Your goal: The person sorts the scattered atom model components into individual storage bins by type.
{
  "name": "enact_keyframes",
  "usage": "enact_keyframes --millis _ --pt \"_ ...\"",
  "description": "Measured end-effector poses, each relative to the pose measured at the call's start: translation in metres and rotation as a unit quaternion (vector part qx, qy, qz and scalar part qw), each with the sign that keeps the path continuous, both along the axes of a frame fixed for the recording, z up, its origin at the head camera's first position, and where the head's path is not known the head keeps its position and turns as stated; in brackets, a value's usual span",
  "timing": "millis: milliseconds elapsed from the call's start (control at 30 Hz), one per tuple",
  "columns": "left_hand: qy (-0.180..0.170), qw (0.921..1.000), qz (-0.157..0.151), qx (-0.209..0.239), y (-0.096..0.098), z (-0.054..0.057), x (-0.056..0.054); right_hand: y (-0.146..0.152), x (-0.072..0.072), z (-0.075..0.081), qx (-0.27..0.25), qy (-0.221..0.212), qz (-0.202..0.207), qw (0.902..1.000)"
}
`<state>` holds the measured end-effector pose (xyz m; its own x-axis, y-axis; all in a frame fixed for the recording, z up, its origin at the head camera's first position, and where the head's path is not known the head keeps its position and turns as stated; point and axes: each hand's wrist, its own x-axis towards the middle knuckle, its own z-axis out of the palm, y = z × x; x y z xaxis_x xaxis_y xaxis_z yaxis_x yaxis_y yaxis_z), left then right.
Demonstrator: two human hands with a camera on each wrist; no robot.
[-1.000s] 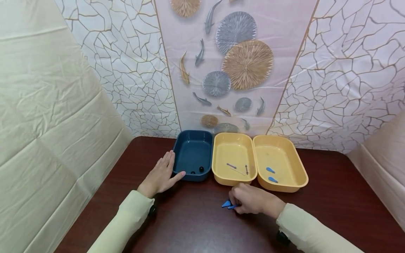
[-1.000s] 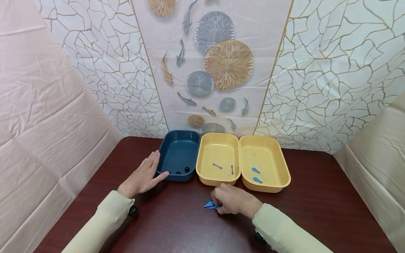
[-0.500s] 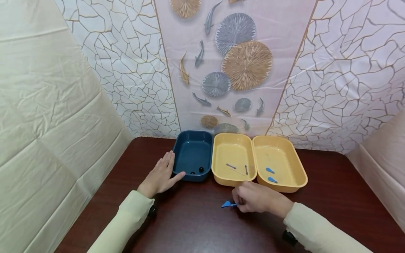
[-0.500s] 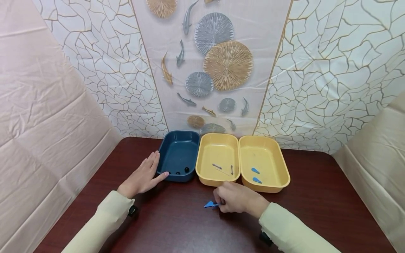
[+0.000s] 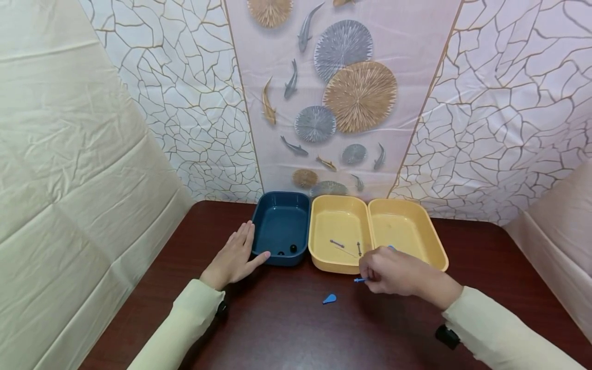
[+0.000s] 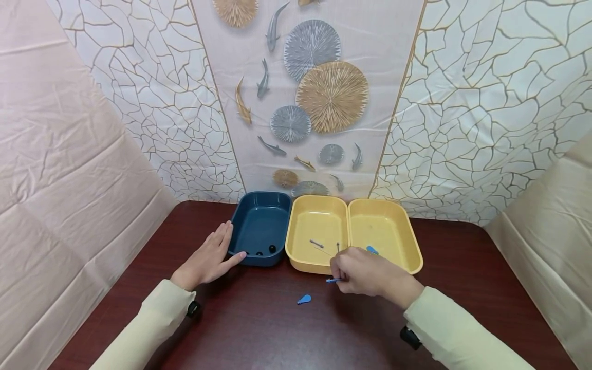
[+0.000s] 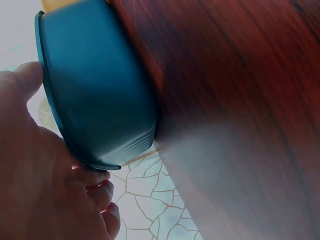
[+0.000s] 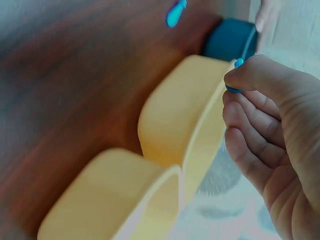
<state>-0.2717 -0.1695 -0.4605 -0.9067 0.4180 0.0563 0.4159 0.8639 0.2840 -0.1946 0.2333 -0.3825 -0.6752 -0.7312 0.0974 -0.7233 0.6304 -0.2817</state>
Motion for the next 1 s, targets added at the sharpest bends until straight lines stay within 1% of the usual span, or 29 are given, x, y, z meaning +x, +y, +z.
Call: enact_keyframes --millis 167,267,367,533,667,833,900,1000 --pt "0.0 1.0 0.002 -0.001 0.0 0.001 0.0 0.018 -0.006 0.01 -0.009 0.028 -0.01 0.9995" --pt "-0.001 1.0 0.001 0.0 0.0 0.002 0.0 0.029 -0.01 0.015 -0.014 0.037 -0.016 0.9991" --pt "-0.004 1.0 0.002 -0.002 0.0 0.002 0.001 0.04 -0.015 0.019 -0.013 0.03 -0.03 0.999" --pt "-0.01 1.0 0.002 -0.001 -0.001 0.0 0.0 0.056 -0.023 0.025 0.004 0.012 -0.068 0.9976" --pt "-0.01 0.9999 0.002 0.0 -0.001 -0.001 0.0 0.069 -0.03 0.022 0.015 0.007 -0.095 0.9954" --pt "-0.014 0.9999 0.001 0.0 -0.001 -0.001 0.0 0.084 -0.039 0.012 0.039 -0.02 -0.142 0.989" --pt "-0.015 0.9999 0.001 0.001 0.0 -0.001 0.0 0.089 -0.042 0.007 0.043 -0.026 -0.152 0.9871" --pt "-0.015 0.9999 0.002 0.0 0.0 0.0 0.0 0.097 -0.046 -0.002 0.041 -0.024 -0.156 0.9866"
